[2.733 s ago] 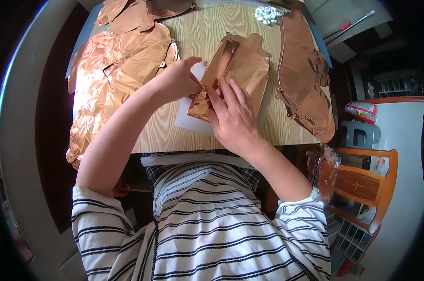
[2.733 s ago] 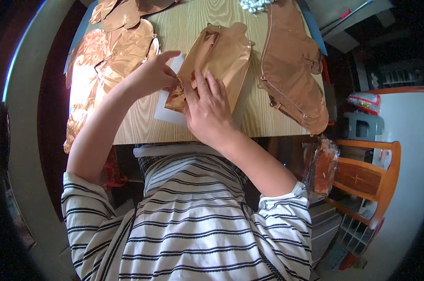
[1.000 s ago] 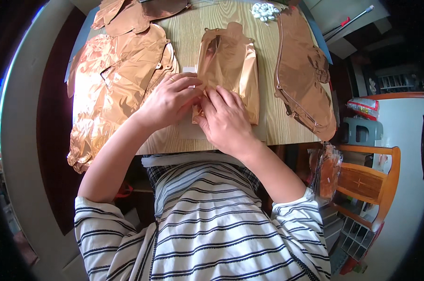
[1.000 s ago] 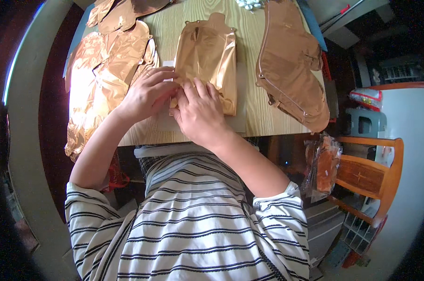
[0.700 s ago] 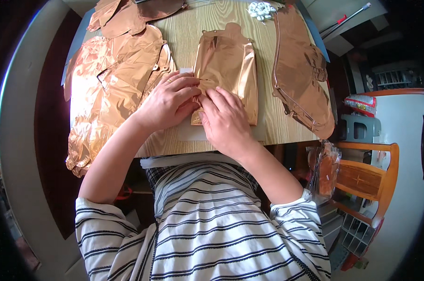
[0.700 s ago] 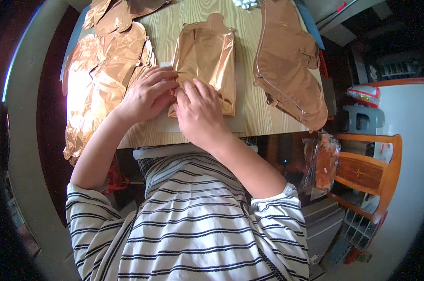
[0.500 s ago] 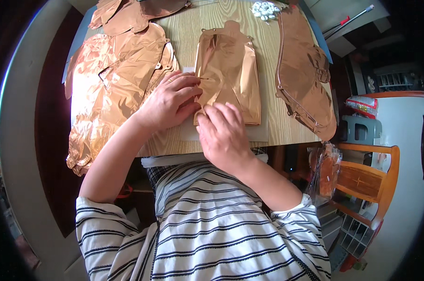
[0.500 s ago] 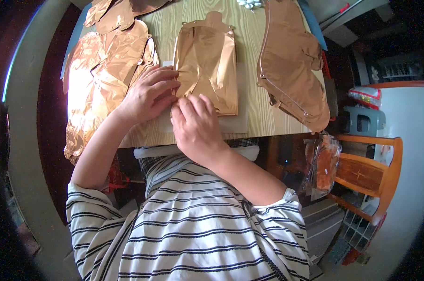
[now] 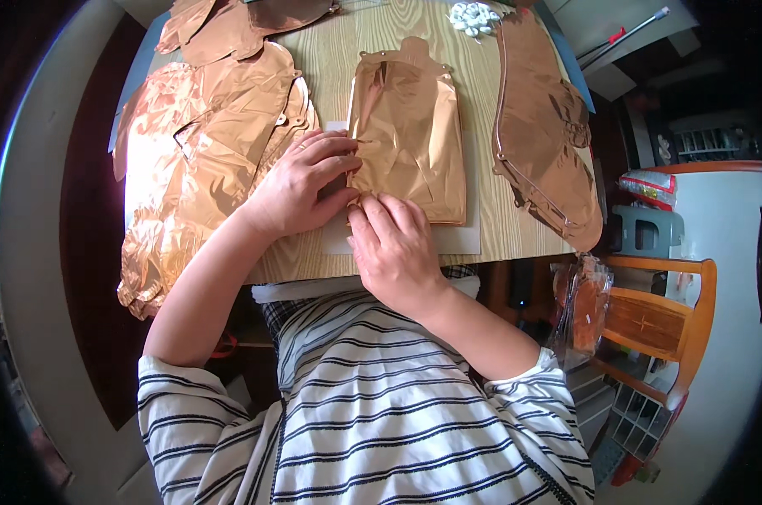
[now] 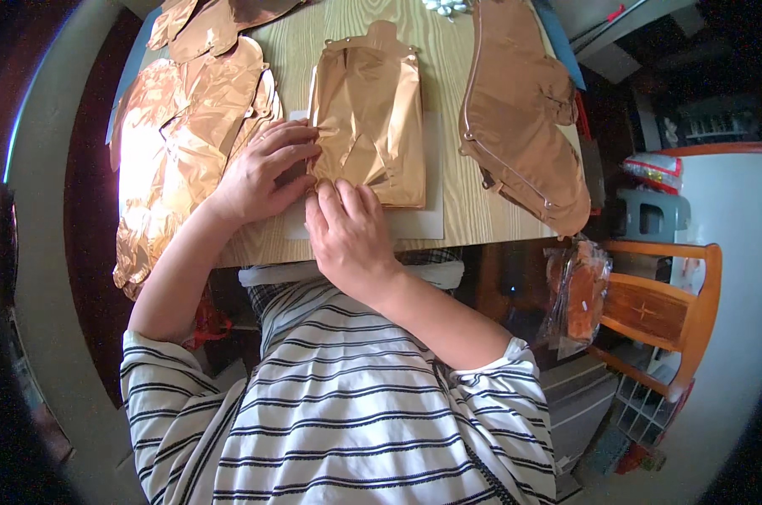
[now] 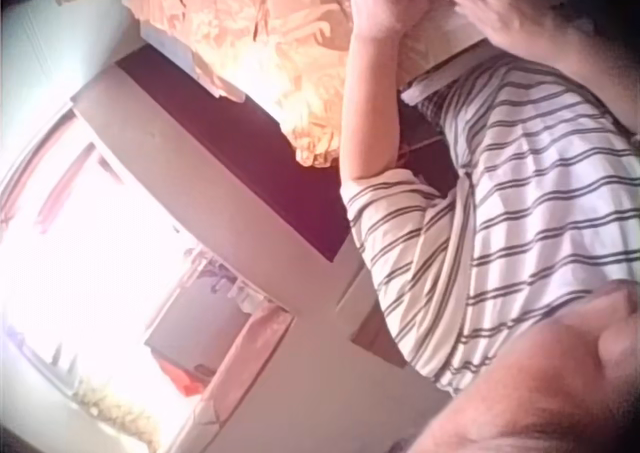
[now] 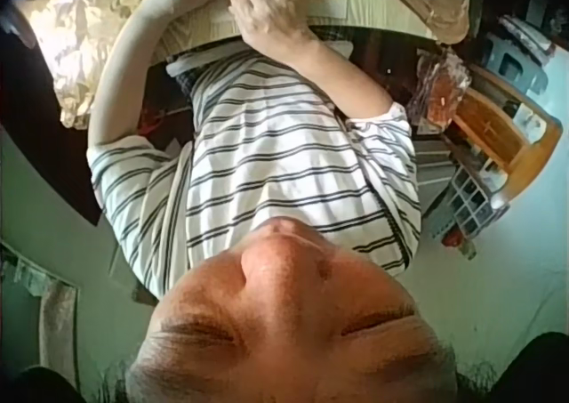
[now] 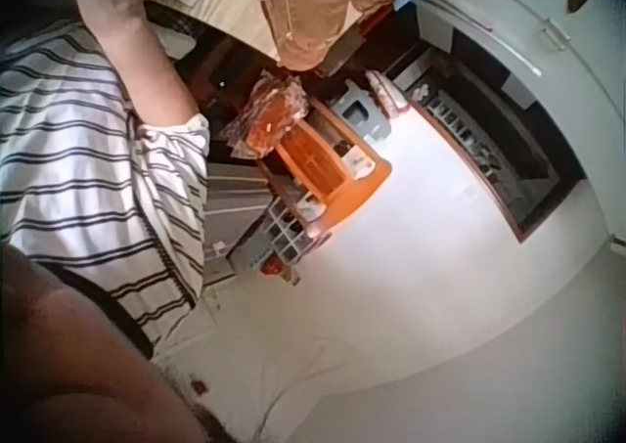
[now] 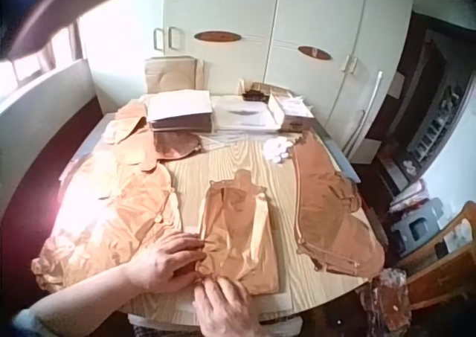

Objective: Folding metallic balloons and placing them onto cardboard backer cards for packaging.

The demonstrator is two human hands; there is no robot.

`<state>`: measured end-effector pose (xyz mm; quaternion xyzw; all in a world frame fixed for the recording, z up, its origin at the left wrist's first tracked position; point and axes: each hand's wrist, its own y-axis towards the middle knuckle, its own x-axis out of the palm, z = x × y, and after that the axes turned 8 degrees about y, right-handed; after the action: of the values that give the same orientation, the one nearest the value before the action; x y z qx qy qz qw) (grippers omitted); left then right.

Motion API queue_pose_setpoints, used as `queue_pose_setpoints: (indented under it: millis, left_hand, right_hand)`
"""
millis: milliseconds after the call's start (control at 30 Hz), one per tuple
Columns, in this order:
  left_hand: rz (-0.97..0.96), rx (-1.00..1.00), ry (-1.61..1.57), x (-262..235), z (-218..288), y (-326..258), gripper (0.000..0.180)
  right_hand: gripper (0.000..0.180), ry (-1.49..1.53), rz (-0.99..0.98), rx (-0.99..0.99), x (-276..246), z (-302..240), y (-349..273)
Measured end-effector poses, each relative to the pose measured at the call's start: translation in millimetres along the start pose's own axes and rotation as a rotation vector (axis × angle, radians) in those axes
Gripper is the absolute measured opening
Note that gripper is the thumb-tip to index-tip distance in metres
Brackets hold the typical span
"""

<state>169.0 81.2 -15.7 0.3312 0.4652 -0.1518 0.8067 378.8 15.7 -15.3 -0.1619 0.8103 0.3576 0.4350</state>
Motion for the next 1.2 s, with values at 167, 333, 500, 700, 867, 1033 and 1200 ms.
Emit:
queue_pose_setpoints:
  millis: [167,333,500,700,867,1033,1200]
  left_hand:
    - [-0.015,0.006,0.011,1,-2,-2,0.041]
    - [-0.036,0.018,0.032,-2,-1,-1,0.048]
    - [-0.087,-0.004,0.039,-8,4,-2,0.059]
    - [-0.118,-0.017,0.055,-8,5,-1,0.064]
    - [-0.121,-0.007,0.085,-8,4,0,0.066]
    - [-0.13,-0.009,0.085,-8,4,1,0.065]
    - [-0.093,-0.001,0.092,-6,6,1,0.058]
  right_hand:
    - [0.051,-0.008,-0.044,0.043,0,-9,-5]
    - [0.057,-0.036,-0.089,0.109,-4,-11,-17]
    - [0.052,-0.151,-0.08,0.174,-26,-2,-34]
    - [0.057,-0.22,-0.091,0.262,-39,4,-43]
    - [0.06,-0.058,-0.07,0.171,-14,-12,-24]
    - [0.059,-0.118,-0.054,0.219,-15,1,-41]
    - [0.058,-0.281,-0.043,0.307,-42,21,-70]
